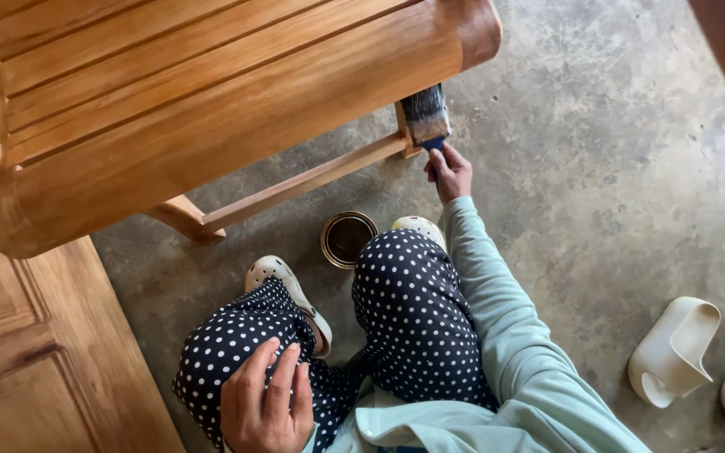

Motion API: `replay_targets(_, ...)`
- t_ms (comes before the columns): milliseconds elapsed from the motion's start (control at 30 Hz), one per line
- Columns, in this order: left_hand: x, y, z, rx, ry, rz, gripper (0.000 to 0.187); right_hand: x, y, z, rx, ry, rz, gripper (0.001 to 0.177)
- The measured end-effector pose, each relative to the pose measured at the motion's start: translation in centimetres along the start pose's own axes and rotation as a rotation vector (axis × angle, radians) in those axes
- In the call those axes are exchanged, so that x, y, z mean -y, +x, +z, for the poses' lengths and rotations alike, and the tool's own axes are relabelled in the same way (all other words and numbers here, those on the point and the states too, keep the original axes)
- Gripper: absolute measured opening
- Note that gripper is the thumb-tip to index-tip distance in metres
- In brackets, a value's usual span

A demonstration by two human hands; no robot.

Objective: Staining a wooden chair using a paintbrush and sanding sealer lacquer.

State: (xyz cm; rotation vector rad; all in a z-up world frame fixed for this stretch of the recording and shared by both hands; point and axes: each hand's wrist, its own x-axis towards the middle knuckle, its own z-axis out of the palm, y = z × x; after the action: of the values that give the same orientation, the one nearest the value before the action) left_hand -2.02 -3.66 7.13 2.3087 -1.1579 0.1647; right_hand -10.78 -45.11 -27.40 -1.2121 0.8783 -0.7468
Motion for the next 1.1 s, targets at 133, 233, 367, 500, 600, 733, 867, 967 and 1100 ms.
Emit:
replay_targets(133,0.5,0.4,0.3,-0.04,-0.008,0.034,0.023,-4.9,-1.1,-1.9,-0.059,-0.057,0.193,0.032)
replay_targets(233,0.5,0.6,0.3,-0.014,-0.024,0.039,0.025,-6.0,-1.8,-3.1,-0.073,-0.153,0.317,0.027)
replay_targets(367,0.3,0.7,0.4,0.006,-0.017,0.037,0.025,-4.4,-1.9,-4.1,-0.064,-0.332,0.428,0.026)
replay_targets(500,0.5,0.2,0.2,0.024,-0.026,0.011,0.025,-3.8,-2.5,-5.2,-0.107,-0.614,0.582,0.024)
replay_targets(600,0.8,-0.2,0.0,0.058,-0.022,0.023,0.025,-4.9,-3.0,-6.0,-0.102,-0.742,0.658,0.026)
replay_targets(733,0.7,-0.2,-0.2,0.015,-0.015,0.032,0.024,-5.1,-2.1,-5.5,-0.063,-0.784,0.649,0.027)
replay_targets(867,0.8,-0.4,-0.2,0.054,-0.008,0.012,0.026,-5.5,0.1,-4.5,-0.062,-0.796,0.674,0.026)
replay_targets(967,0.8,-0.5,-0.1,0.061,0.001,0.007,0.025,-6.4,0.9,-4.7,-0.046,-0.8,0.68,0.025)
replay_targets(1100,1.2,-0.2,0.0,0.045,-0.015,0.037,0.026,-6.9,1.5,-5.7,-0.01,-0.615,0.659,0.024)
